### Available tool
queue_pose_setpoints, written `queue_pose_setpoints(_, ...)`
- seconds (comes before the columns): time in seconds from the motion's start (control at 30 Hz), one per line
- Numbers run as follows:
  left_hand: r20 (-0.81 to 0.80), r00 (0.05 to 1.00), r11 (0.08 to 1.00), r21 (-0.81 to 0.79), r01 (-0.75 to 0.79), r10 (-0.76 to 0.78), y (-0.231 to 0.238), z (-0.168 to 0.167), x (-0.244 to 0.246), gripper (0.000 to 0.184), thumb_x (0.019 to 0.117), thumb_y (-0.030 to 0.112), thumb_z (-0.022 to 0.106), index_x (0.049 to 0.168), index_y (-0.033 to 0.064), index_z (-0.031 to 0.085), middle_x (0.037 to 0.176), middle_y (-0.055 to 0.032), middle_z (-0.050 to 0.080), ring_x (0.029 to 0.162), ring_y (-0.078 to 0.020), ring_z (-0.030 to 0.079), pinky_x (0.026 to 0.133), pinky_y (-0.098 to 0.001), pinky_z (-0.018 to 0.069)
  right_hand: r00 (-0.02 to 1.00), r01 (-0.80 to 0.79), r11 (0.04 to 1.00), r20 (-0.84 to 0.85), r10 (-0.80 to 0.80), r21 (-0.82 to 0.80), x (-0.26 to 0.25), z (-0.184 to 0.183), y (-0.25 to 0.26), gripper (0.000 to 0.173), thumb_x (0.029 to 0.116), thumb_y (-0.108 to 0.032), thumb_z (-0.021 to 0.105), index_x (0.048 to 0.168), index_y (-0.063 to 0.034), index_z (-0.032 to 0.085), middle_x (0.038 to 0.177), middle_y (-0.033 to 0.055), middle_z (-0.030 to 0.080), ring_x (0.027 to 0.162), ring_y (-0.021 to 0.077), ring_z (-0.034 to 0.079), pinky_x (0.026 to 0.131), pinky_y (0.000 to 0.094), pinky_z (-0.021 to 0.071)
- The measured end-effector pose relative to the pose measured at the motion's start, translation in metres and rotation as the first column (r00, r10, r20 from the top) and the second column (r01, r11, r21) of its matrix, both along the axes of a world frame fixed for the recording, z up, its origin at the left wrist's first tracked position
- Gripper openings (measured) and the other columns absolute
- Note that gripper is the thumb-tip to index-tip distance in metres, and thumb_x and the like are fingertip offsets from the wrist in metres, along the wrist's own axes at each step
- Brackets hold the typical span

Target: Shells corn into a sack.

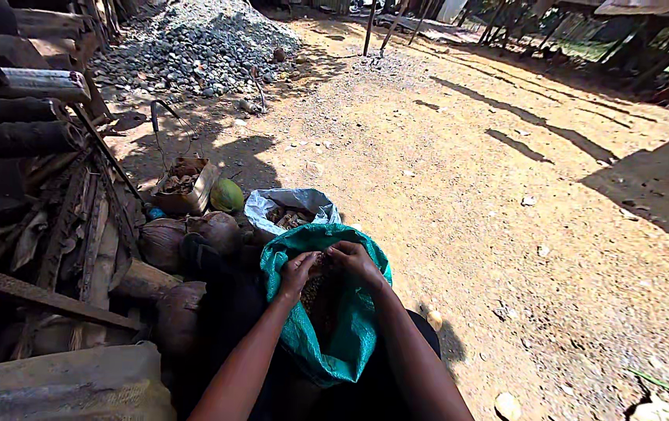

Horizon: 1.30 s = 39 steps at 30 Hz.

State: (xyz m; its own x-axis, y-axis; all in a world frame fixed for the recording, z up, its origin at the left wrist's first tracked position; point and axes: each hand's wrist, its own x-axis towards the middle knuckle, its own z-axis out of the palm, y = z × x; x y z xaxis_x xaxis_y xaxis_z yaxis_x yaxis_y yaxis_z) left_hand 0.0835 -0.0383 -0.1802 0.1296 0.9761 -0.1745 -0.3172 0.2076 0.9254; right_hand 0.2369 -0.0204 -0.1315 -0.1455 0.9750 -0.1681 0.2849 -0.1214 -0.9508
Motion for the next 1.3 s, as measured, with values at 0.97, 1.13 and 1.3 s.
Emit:
queue_pose_setpoints(0.97, -0.228, 0.972, 0.983, 0.181, -0.014, 0.056, -0.006, -0.010, 0.005, 0.030, 0.1114, 0.015, 0.038, 0.116, -0.0078, 0.056, 0.091, -0.0082, 0.056, 0.067, -0.0071, 0.051, 0.063, -0.0228, 0.0458, 1.000, -0.021, 0.999, -0.003, 0.022, 0.025, -0.014, -0.005, -0.007, 0.011, 0.1015, -0.006, 0.059, 0.096, 0.0032, 0.062, 0.077, 0.0007, 0.063, 0.064, 0.0043, 0.062, 0.066, 0.0215, 0.0548)
queue_pose_setpoints(1.13, -0.332, 0.941, 0.987, 0.158, -0.014, 0.067, -0.004, -0.010, 0.003, 0.034, 0.1125, 0.015, 0.033, 0.117, -0.0102, 0.056, 0.101, -0.0160, 0.057, 0.085, -0.0157, 0.054, 0.078, -0.0306, 0.0465, 0.998, -0.049, 0.999, 0.035, 0.048, 0.023, -0.018, -0.008, -0.012, 0.011, 0.0997, -0.006, 0.063, 0.099, 0.0051, 0.062, 0.083, 0.0038, 0.064, 0.067, 0.0053, 0.064, 0.068, 0.0222, 0.0565)
queue_pose_setpoints(1.3, -0.343, 0.937, 0.996, 0.078, -0.045, 0.069, -0.003, -0.006, 0.004, 0.036, 0.1125, 0.016, 0.036, 0.116, -0.0115, 0.058, 0.101, -0.0175, 0.058, 0.088, -0.0174, 0.055, 0.081, -0.0322, 0.0466, 0.983, -0.168, 0.984, 0.084, 0.164, 0.052, -0.015, -0.007, -0.014, 0.011, 0.0987, -0.006, 0.064, 0.102, 0.0045, 0.063, 0.085, 0.0023, 0.066, 0.070, 0.0031, 0.064, 0.071, 0.0209, 0.0566)
